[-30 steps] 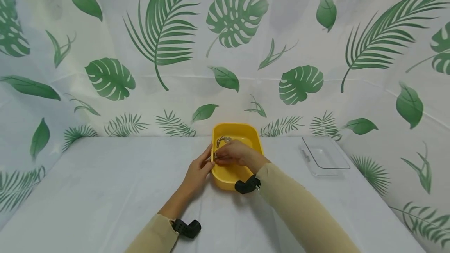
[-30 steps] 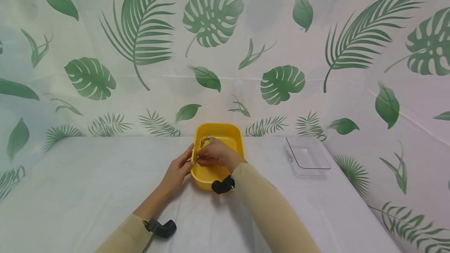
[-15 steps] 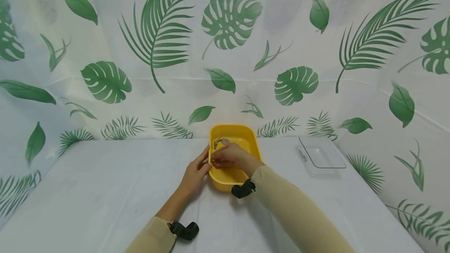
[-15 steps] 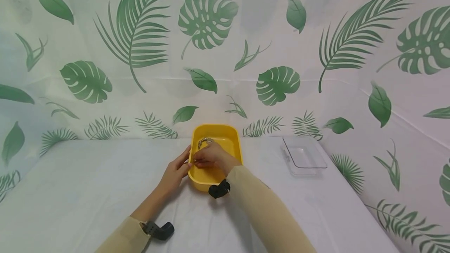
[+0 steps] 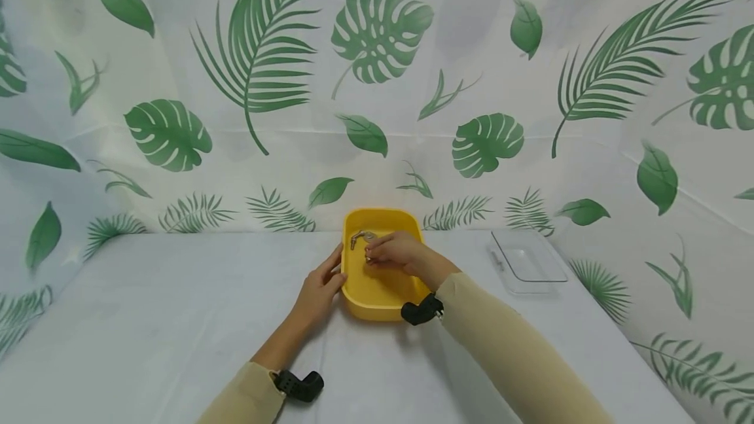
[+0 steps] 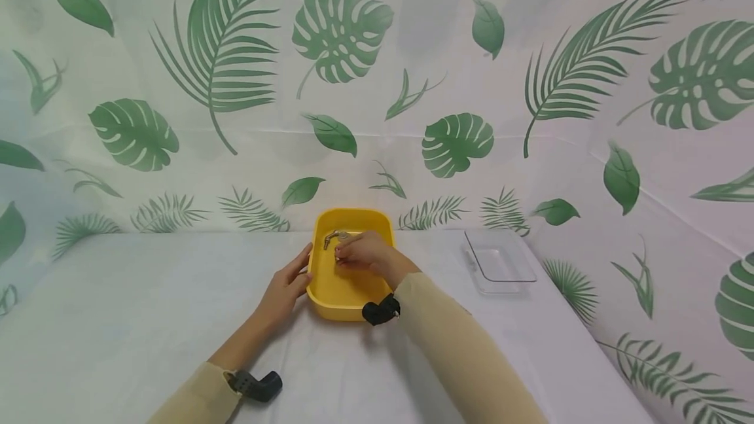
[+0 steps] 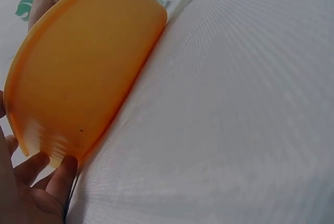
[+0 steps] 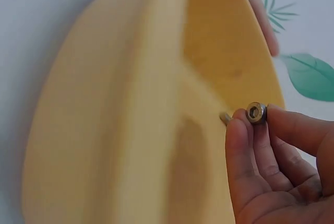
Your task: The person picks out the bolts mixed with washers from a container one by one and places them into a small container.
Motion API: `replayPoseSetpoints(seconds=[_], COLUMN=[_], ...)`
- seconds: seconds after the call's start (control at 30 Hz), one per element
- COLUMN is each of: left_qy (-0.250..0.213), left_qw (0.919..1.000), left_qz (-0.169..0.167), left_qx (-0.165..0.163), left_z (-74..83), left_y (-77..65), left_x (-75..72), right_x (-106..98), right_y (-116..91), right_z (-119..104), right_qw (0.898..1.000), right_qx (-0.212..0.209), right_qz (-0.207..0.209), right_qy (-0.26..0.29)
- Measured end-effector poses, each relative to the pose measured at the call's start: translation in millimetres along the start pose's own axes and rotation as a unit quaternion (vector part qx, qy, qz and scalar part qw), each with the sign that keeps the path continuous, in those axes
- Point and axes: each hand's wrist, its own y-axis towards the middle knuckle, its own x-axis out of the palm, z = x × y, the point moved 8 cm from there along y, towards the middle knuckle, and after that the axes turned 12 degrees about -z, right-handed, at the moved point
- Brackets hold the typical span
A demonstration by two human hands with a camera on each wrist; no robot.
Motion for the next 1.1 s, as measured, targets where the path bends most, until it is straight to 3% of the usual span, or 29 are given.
replayPoseSetpoints(seconds=[0.4,0.63,1.1], left_qy=[-0.013,-0.011,-0.017], left_qw=[0.9999,0.9999,0.9998], left_qz=[0.000,0.003,-0.004], left_qx=[-0.008,-0.011,-0.011], left_z=[-0.2,-2.9,1.1], left_y=[-3.5,-3.8,-2.4], left_x=[0.4,-0.3,0.8], right_x=[-53.9,-91.8,-167.2], right_y=[-30.9,-50.5,-87.4], right_z=[-9.8,-12.9,6.1], right_qw=[0.999,0.996,0.997], right_qx=[-0.003,-0.027,-0.055], right_qz=[-0.019,-0.047,-0.033], right_qy=[-0.039,-0.065,-0.048])
